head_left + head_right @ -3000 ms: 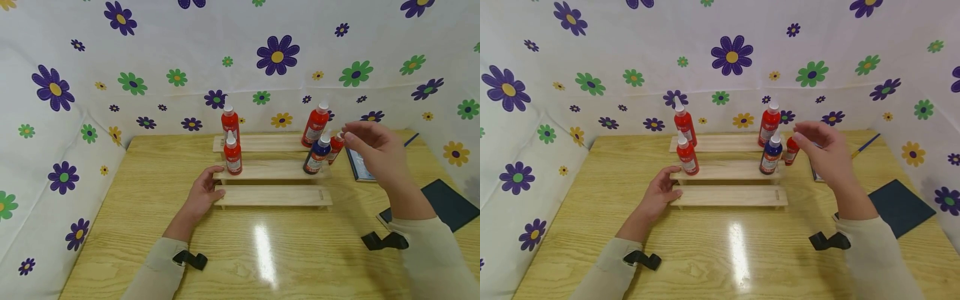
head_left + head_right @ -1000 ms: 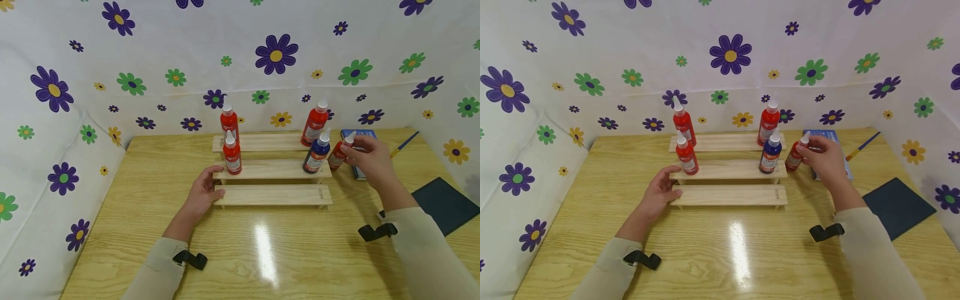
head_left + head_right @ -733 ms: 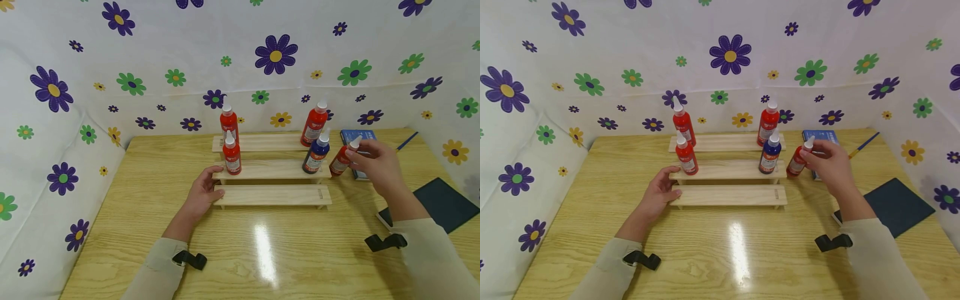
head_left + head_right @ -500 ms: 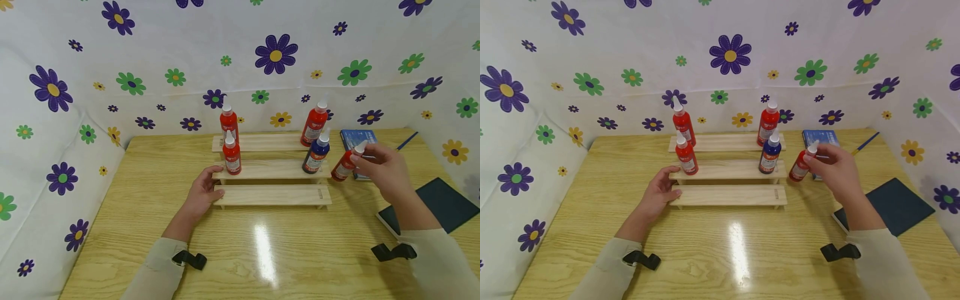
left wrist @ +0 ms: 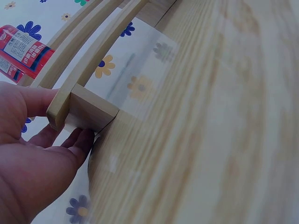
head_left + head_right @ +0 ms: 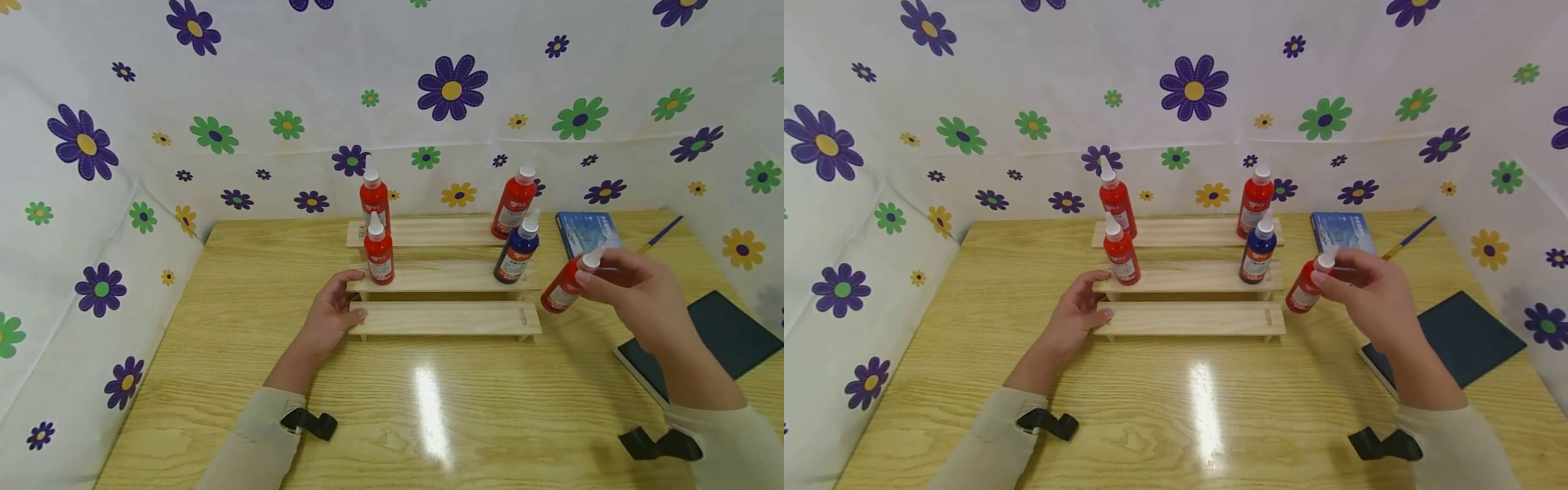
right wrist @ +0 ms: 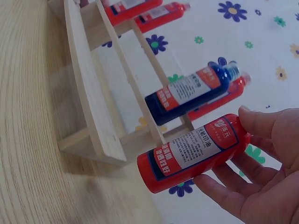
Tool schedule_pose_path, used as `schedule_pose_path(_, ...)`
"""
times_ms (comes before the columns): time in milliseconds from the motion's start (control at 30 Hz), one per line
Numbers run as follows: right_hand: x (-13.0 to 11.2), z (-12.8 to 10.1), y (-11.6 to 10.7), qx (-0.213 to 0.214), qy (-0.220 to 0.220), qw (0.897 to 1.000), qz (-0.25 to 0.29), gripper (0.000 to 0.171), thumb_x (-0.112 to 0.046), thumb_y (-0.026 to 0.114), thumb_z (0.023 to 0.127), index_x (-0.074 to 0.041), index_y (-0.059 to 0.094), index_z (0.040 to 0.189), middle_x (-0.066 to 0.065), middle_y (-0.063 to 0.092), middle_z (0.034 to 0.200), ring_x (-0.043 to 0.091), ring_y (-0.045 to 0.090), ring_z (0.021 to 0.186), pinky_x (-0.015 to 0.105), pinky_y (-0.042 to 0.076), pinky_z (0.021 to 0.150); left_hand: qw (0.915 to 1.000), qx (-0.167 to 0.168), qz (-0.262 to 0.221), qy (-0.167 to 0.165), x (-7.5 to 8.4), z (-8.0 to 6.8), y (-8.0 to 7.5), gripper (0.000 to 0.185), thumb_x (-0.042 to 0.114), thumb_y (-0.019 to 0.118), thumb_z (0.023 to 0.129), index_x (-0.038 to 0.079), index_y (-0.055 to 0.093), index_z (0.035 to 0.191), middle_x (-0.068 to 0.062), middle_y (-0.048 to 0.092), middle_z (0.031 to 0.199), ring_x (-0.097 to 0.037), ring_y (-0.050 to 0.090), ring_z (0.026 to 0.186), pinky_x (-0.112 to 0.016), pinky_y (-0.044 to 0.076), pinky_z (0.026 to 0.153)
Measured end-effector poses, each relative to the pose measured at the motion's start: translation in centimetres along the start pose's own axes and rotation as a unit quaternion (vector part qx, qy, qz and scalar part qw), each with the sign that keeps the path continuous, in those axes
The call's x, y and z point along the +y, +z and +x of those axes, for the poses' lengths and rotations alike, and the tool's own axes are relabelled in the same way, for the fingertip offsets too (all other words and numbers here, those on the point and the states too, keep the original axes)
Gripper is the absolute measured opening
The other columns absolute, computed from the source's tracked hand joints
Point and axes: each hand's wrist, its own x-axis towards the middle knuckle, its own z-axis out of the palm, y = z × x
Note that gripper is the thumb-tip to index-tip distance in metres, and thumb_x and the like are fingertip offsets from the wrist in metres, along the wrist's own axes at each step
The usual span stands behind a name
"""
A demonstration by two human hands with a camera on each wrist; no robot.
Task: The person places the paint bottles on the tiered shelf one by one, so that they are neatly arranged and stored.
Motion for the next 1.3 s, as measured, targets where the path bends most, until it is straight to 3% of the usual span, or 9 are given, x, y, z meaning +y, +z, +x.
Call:
schedule_pose_path(233,-1.7,-1.0,1.1,0.002,-0.024,1.0,0.015,0.032,-0.016,0.067,0.088,-0.002,0.061,0.117,-0.003,0.061,0.103,0.01,0.06,0.09,0.02,0.051,0.069,1.0,-0.001,-0.002,-0.004,-0.1,0.1,-0.1,0.059,-0.02,0.057,0.082,0.012,0.047,0.131,-0.007,0.044,0.136,-0.037,0.043,0.117,-0.033,0.041,0.09)
schedule_pose_path(533,-3.4,-1.5,3.0,-0.014,-0.088,0.996,0.016,0.025,-0.009,0.069,0.086,-0.004,0.065,0.11,0.0,0.065,0.1,0.011,0.061,0.09,0.021,0.051,0.069,0.9997,0.003,-0.014,-0.018,1.6,-0.3,0.4,0.058,-0.023,0.055,0.081,0.005,0.045,0.131,-0.01,0.043,0.137,-0.042,0.04,0.119,-0.049,0.033,0.096)
schedule_pose_path(767,-4.4,-1.3,5.1,-0.057,-0.126,0.989,0.045,0.025,-0.005,0.068,0.086,-0.003,0.065,0.11,0.002,0.065,0.104,0.013,0.061,0.097,0.022,0.05,0.075,0.9998,0.002,0.009,-0.017,2.5,-0.6,0.8,0.056,-0.022,0.056,0.081,0.004,0.045,0.131,-0.009,0.044,0.136,-0.036,0.044,0.115,-0.041,0.038,0.094)
schedule_pose_path(1033,-5.7,-0.6,7.5,-0.109,-0.153,0.976,0.112,0.025,-0.003,0.068,0.086,-0.004,0.065,0.11,0.007,0.064,0.107,0.02,0.061,0.098,0.028,0.051,0.078,1.0,0.001,0.001,0.0,-0.1,0.2,-0.1,0.059,-0.021,0.057,0.081,0.01,0.047,0.131,-0.007,0.044,0.136,-0.031,0.046,0.114,-0.035,0.041,0.091)
schedule_pose_path(1300,-7.7,0.1,10.2,-0.13,-0.161,0.969,0.136,0.024,-0.006,0.071,0.084,-0.006,0.067,0.108,0.006,0.064,0.104,0.023,0.06,0.097,0.032,0.051,0.08,1.0,0.001,0.004,0.009,0.0,0.2,-0.1,0.061,-0.023,0.055,0.08,0.012,0.048,0.129,-0.007,0.045,0.135,-0.031,0.048,0.113,-0.034,0.043,0.088)
